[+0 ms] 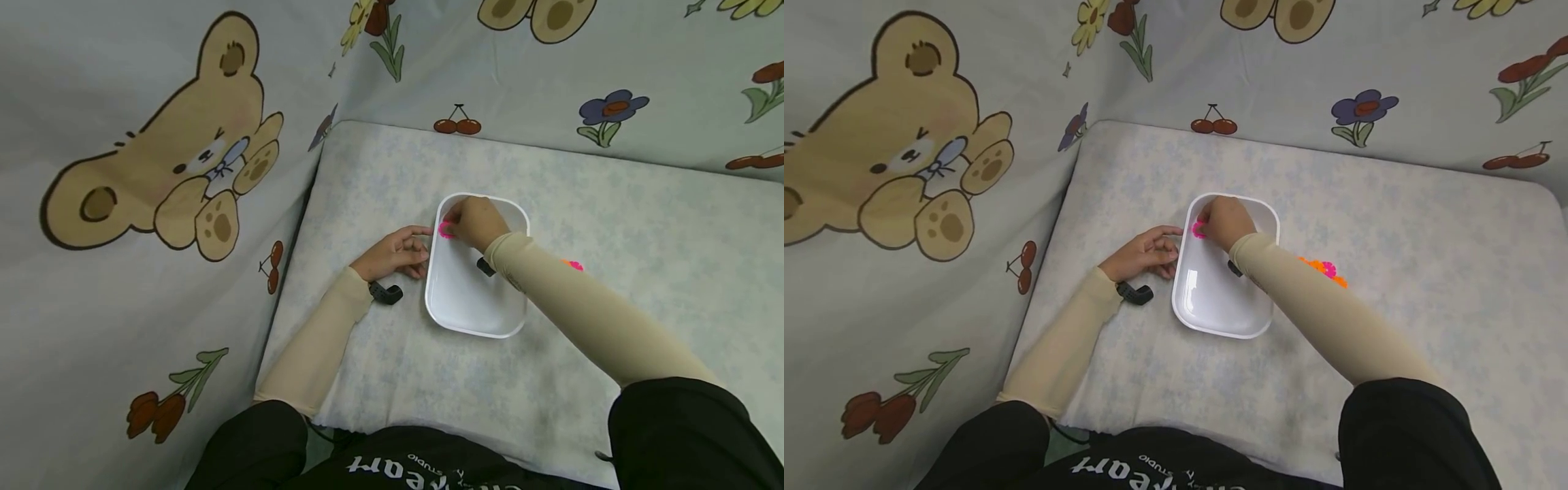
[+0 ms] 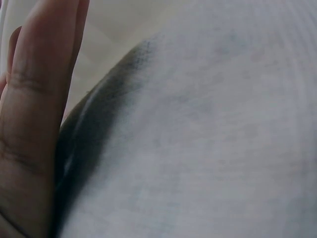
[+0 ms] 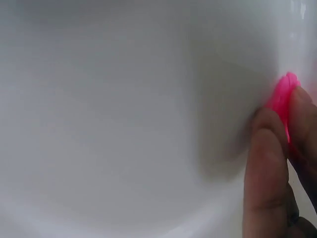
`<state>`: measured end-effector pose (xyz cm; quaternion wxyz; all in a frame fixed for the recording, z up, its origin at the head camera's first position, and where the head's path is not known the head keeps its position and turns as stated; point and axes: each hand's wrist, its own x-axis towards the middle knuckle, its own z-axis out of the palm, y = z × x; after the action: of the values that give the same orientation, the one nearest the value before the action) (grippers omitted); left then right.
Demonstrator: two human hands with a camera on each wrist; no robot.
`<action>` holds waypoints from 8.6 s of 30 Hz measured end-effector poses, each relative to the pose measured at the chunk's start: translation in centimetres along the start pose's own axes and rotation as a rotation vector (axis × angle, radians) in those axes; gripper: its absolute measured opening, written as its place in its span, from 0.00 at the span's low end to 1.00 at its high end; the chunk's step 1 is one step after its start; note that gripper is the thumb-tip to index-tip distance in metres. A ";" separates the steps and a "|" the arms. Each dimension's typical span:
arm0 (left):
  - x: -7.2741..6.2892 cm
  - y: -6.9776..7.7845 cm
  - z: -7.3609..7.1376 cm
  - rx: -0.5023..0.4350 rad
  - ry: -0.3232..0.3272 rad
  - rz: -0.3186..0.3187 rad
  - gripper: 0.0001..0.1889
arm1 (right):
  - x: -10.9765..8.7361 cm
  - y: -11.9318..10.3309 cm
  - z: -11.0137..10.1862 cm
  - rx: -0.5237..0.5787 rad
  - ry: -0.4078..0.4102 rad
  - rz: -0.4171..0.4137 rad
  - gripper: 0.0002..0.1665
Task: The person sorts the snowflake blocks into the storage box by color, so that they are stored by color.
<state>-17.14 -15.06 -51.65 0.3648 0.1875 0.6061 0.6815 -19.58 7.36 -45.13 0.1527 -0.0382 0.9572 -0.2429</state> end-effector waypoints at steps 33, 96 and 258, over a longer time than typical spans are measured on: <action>-0.2 0.0 0.5 0.067 0.032 -0.004 0.20 | -6.4 4.2 -8.8 0.220 -0.017 0.170 0.20; -3.5 2.1 4.0 0.783 0.134 0.299 0.26 | -11.1 8.9 -11.1 0.221 -0.027 0.203 0.20; -3.3 2.0 4.3 0.721 0.178 0.304 0.25 | -15.4 16.8 -4.7 0.137 -0.048 0.275 0.26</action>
<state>-12.48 -14.49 -48.28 0.1167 0.3311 0.8010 0.4849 -6.44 26.52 -44.96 0.2099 0.0979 0.9306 -0.2834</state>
